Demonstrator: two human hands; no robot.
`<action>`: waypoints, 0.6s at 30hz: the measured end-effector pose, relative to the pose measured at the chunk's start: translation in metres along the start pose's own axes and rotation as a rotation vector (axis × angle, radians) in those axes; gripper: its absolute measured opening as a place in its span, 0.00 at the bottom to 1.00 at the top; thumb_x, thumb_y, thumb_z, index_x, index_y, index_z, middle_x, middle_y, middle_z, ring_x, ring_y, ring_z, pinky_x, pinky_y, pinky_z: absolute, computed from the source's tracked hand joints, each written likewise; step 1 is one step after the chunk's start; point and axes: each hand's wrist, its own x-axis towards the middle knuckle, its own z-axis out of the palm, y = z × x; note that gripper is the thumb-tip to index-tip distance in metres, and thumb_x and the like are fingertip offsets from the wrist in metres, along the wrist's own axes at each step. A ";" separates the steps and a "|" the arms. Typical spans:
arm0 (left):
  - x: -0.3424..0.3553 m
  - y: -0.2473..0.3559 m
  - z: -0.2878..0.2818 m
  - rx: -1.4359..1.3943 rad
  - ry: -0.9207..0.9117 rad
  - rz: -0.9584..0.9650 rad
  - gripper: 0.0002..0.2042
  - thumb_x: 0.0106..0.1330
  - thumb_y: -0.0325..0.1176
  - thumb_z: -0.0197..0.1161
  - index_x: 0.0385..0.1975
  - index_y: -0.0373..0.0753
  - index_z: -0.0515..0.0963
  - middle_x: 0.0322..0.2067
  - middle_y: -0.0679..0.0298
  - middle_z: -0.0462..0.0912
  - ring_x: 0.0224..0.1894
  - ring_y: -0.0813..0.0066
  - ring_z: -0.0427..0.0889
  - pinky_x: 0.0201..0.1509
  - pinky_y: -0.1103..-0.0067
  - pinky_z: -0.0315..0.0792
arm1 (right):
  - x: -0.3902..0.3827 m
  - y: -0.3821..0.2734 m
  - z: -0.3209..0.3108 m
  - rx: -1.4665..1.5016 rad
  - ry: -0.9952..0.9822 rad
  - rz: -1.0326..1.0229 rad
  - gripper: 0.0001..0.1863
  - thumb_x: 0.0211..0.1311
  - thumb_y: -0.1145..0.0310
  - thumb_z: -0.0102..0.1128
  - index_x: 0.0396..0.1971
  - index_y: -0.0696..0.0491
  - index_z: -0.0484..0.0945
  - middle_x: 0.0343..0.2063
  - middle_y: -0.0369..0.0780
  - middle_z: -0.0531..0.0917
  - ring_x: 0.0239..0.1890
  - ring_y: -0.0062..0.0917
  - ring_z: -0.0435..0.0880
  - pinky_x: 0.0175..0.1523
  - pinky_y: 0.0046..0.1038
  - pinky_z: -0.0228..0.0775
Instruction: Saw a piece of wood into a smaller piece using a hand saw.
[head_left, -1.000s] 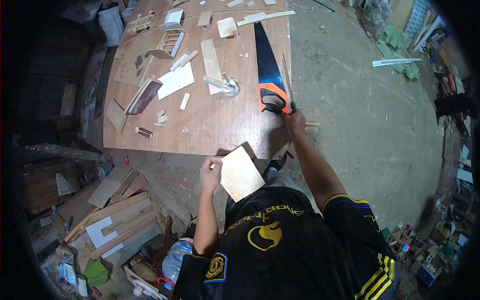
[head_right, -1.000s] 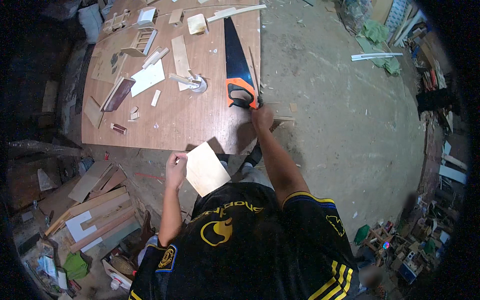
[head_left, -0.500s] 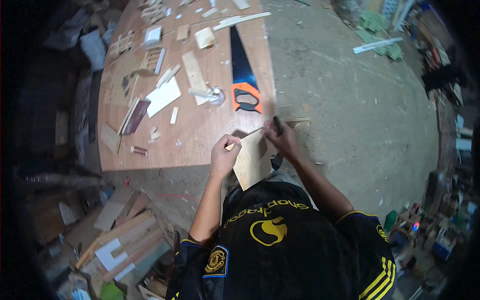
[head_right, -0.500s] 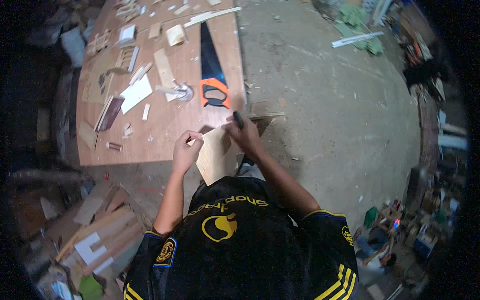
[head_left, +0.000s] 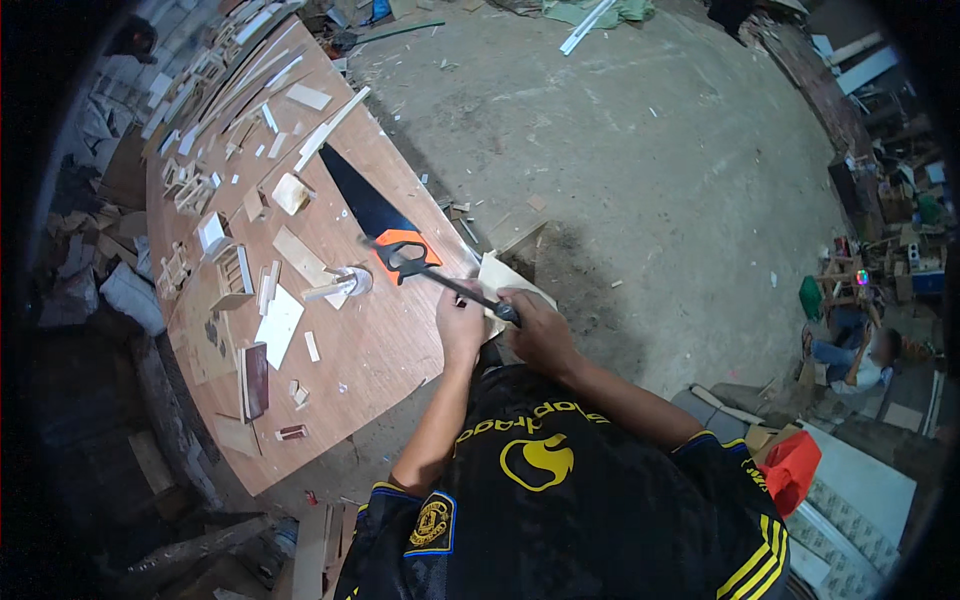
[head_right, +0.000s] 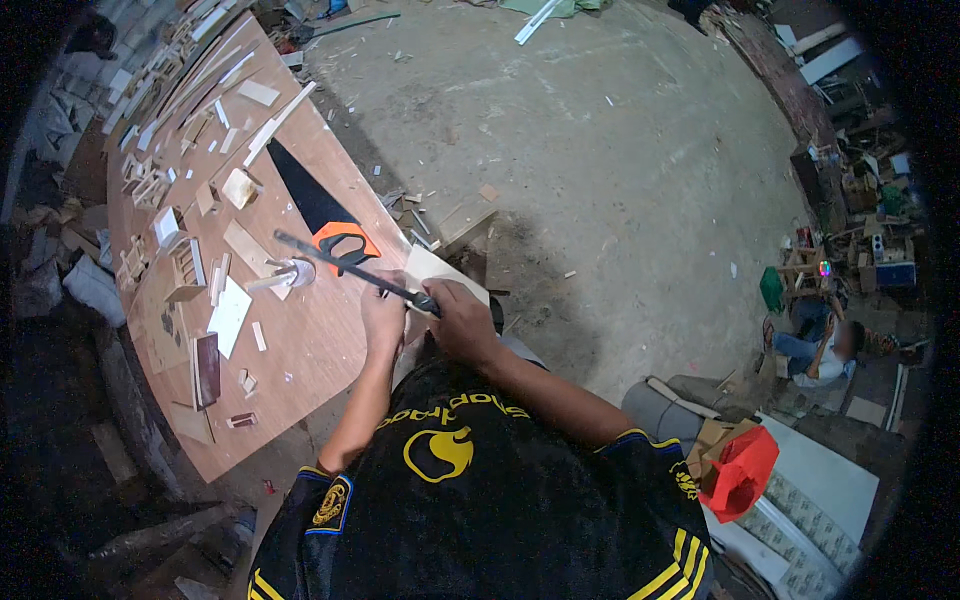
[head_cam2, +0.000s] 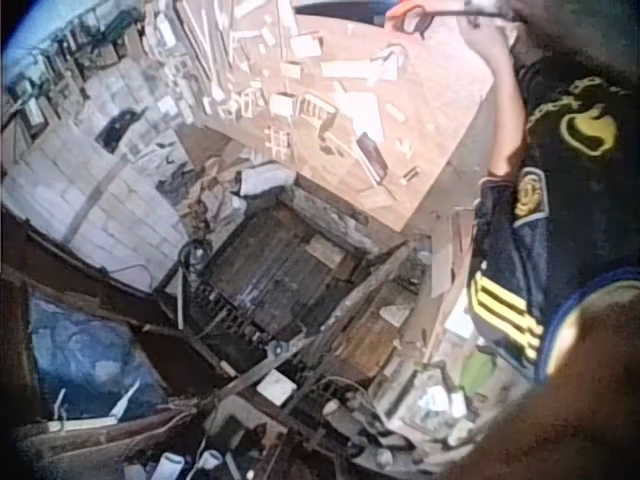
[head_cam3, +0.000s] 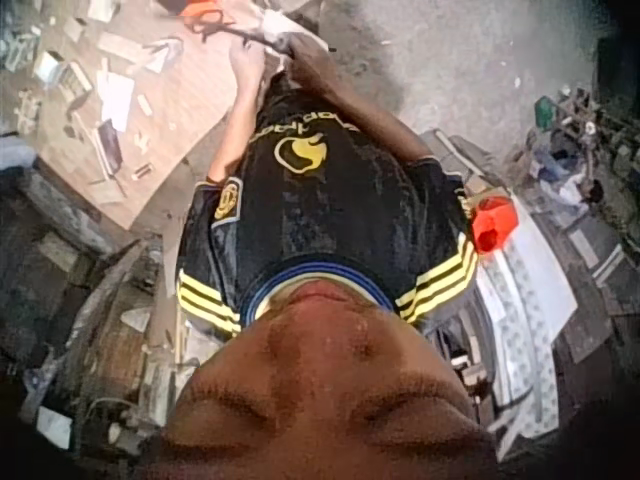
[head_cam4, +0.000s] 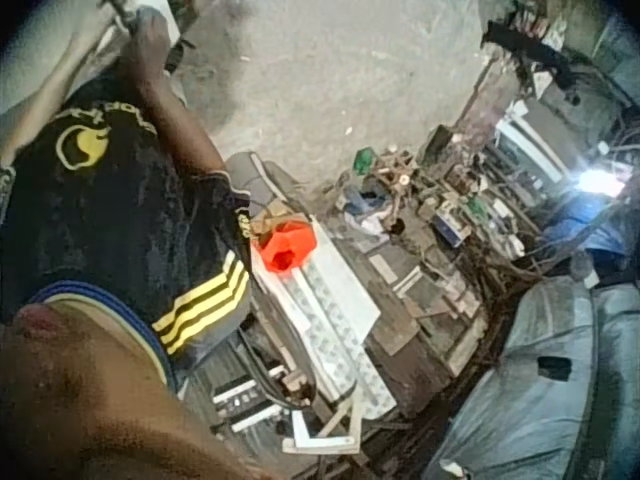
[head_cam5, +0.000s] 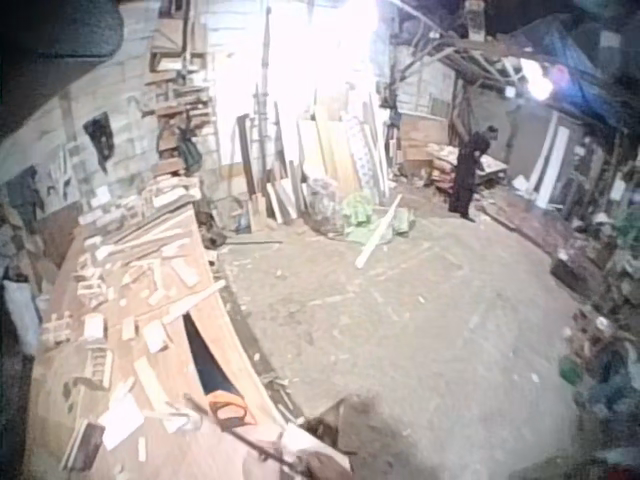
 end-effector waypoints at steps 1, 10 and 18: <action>-0.002 0.002 0.001 0.059 -0.048 0.042 0.07 0.64 0.30 0.57 0.33 0.32 0.76 0.28 0.55 0.79 0.31 0.69 0.77 0.39 0.75 0.72 | -0.004 0.001 -0.001 0.049 0.025 0.086 0.21 0.45 0.76 0.64 0.43 0.56 0.73 0.40 0.47 0.79 0.44 0.42 0.80 0.48 0.38 0.73; -0.013 0.030 -0.034 0.622 -0.185 0.806 0.23 0.58 0.41 0.66 0.51 0.38 0.75 0.51 0.55 0.71 0.54 0.53 0.69 0.60 0.62 0.61 | -0.006 0.011 -0.028 0.436 -0.079 0.556 0.15 0.54 0.66 0.65 0.35 0.57 0.71 0.27 0.40 0.78 0.29 0.25 0.77 0.35 0.30 0.69; 0.011 0.025 -0.041 0.533 -0.277 0.644 0.19 0.60 0.38 0.66 0.48 0.37 0.75 0.37 0.52 0.77 0.41 0.56 0.78 0.43 0.70 0.73 | 0.007 0.033 -0.012 0.782 -0.198 0.638 0.18 0.52 0.64 0.71 0.36 0.53 0.71 0.28 0.30 0.73 0.31 0.17 0.70 0.36 0.24 0.65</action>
